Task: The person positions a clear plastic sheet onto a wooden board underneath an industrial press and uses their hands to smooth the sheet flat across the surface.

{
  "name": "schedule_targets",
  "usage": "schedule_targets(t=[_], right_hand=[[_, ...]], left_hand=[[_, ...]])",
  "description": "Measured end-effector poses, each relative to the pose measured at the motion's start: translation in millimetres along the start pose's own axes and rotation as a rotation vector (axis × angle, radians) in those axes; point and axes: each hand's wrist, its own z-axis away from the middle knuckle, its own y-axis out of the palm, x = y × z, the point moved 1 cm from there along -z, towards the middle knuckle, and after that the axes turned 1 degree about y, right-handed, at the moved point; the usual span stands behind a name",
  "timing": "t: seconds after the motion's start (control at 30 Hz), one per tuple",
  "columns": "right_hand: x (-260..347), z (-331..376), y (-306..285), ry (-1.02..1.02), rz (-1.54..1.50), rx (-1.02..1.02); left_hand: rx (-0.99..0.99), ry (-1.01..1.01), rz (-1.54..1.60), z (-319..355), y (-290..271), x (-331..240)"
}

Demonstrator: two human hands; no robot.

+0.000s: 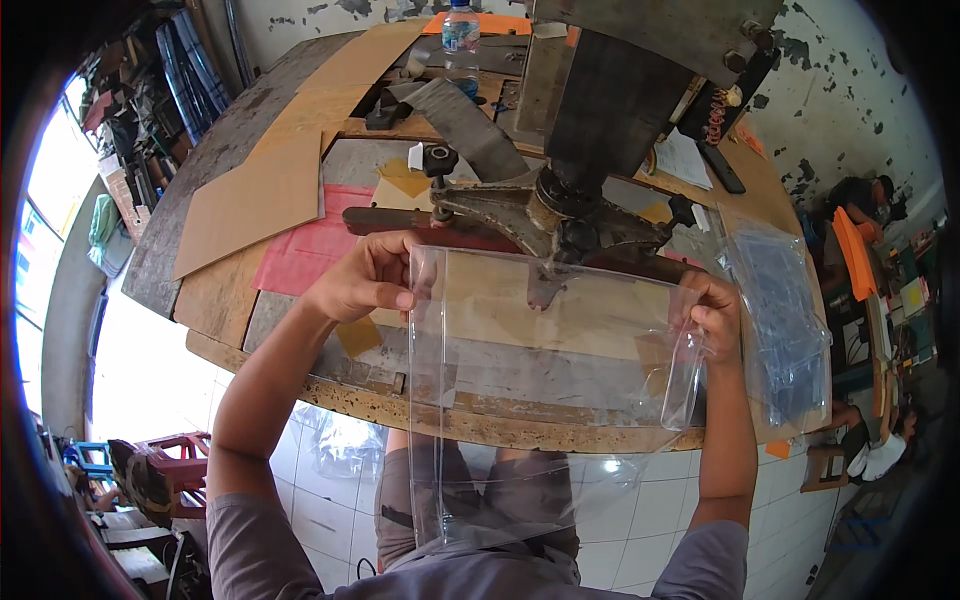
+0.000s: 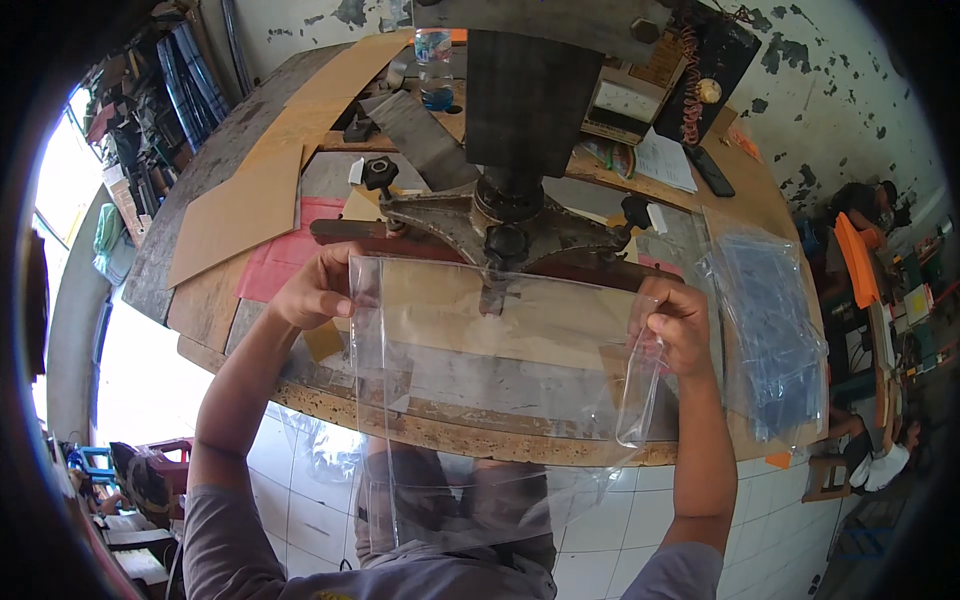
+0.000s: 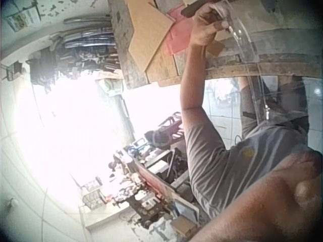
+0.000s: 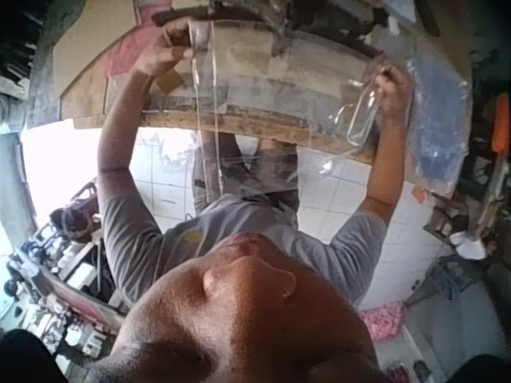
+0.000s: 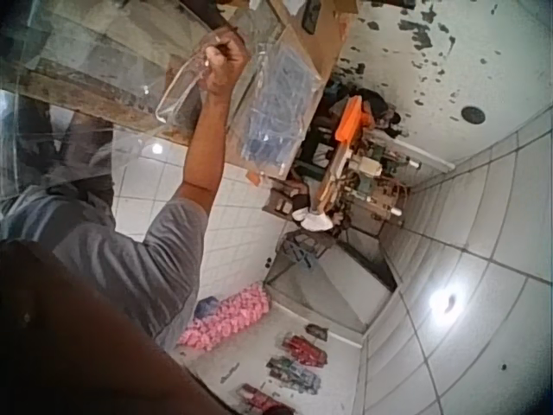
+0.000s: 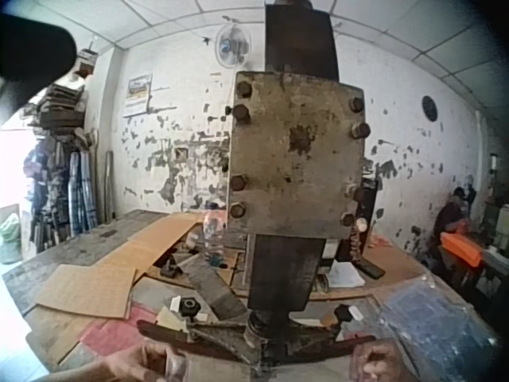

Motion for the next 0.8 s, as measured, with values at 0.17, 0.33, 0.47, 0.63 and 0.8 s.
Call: schedule_targets(t=[0.17,0.33,0.47,0.63,0.8], right_hand=[[-0.3,0.5,2.0,0.064,0.019,0.000],[-4.0,2.4,-3.6,0.083,0.023,0.023],[-2.9,1.5,-1.6,0.092,0.035,0.021],[-6.0,2.5,-4.4,0.089,0.065,0.028],[-6.5,3.3,-6.6,0.096,0.124,0.031]], left_hand=[[0.017,0.017,0.038,-1.7,1.4,-1.6],[0.019,0.031,0.031,-1.4,0.4,-0.3],[0.058,0.024,0.044,-0.3,-3.3,-0.2],[0.002,-0.038,0.016,1.1,-1.3,-3.3],[0.040,-0.023,0.034,1.2,-3.1,-1.2]])
